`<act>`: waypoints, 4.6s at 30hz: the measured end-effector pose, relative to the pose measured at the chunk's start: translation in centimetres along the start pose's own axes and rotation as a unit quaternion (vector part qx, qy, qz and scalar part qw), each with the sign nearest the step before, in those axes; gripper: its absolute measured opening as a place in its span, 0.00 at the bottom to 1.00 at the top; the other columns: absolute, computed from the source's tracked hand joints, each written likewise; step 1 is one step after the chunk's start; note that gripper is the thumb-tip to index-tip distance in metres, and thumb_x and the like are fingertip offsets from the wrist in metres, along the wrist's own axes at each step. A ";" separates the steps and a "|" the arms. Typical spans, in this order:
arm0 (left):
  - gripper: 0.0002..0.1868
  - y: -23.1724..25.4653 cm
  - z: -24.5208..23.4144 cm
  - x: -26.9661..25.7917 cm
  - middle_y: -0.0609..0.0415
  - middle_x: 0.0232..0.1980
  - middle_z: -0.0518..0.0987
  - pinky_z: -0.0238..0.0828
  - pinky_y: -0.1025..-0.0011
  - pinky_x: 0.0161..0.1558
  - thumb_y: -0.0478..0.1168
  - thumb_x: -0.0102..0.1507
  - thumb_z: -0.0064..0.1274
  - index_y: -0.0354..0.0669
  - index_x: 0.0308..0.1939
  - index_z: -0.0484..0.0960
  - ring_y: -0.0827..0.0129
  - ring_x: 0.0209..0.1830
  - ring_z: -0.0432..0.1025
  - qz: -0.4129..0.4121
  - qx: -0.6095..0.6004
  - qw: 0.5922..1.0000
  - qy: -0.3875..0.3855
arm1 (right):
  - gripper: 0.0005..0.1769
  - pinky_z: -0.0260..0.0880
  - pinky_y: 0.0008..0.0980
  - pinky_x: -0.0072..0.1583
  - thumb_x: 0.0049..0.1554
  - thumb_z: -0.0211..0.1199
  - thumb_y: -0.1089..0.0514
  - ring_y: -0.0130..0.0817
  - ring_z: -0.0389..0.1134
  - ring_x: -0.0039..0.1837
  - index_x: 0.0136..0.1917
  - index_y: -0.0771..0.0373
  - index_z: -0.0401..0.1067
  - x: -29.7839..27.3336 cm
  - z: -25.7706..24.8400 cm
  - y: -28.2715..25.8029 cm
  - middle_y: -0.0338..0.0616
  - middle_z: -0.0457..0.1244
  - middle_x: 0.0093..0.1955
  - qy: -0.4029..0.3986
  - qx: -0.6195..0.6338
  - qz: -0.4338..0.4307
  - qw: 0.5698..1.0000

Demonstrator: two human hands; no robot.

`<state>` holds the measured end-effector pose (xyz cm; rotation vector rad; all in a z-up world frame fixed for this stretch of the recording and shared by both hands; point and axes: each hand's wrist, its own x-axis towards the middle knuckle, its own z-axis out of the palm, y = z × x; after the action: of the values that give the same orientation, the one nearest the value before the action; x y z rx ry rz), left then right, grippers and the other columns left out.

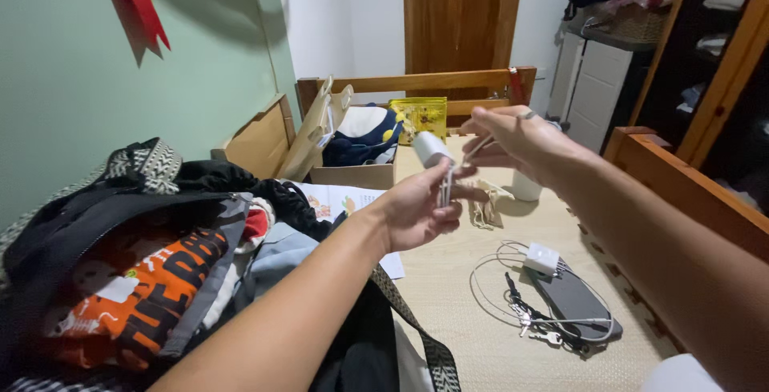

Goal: The person folds an orange shirt and a black garment on a bed, then places them into a black backpack. They coil a charging cable around its plug, pack the cable, keys, and a phone into the bag, and finally hold a large insulated tumbler near the packed bag.

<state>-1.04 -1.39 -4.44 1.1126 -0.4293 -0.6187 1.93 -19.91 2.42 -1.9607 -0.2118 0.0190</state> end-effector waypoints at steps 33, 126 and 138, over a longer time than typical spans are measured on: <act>0.22 -2.3 0.2 11.6 0.67 0.15 0.51 0.51 0.75 0.21 0.50 0.73 0.38 0.51 0.24 0.63 0.77 0.12 0.44 0.072 -0.396 0.915 -0.001 | 0.23 0.73 0.38 0.64 0.70 0.38 0.45 0.36 0.62 0.58 0.68 0.64 0.56 -4.5 2.4 9.1 0.55 0.58 0.61 0.160 0.678 0.119 0.707; 0.23 13.0 8.1 -37.8 0.35 0.48 0.85 0.77 0.61 0.50 0.44 0.64 0.49 0.29 0.56 0.78 0.57 0.47 0.83 -0.037 0.220 0.890 0.397 | 0.30 0.73 0.45 0.65 0.67 0.41 0.48 0.42 0.66 0.69 0.82 0.47 0.49 -14.0 27.4 -11.6 0.52 0.60 0.70 -0.539 0.466 -0.015 0.701; 0.17 5.9 9.0 -37.2 0.46 0.46 0.85 0.84 0.60 0.45 0.45 0.70 0.41 0.42 0.58 0.76 0.60 0.42 0.83 -0.007 0.129 0.883 0.452 | 0.29 0.77 0.35 0.63 0.66 0.55 0.51 0.35 0.72 0.59 0.78 0.57 0.58 -15.5 26.8 -8.0 0.50 0.66 0.60 -0.603 0.479 0.096 0.631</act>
<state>-33.21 18.55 3.92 1.5217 0.3211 0.0008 -17.47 5.14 -2.02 -0.5870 -0.6842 1.3420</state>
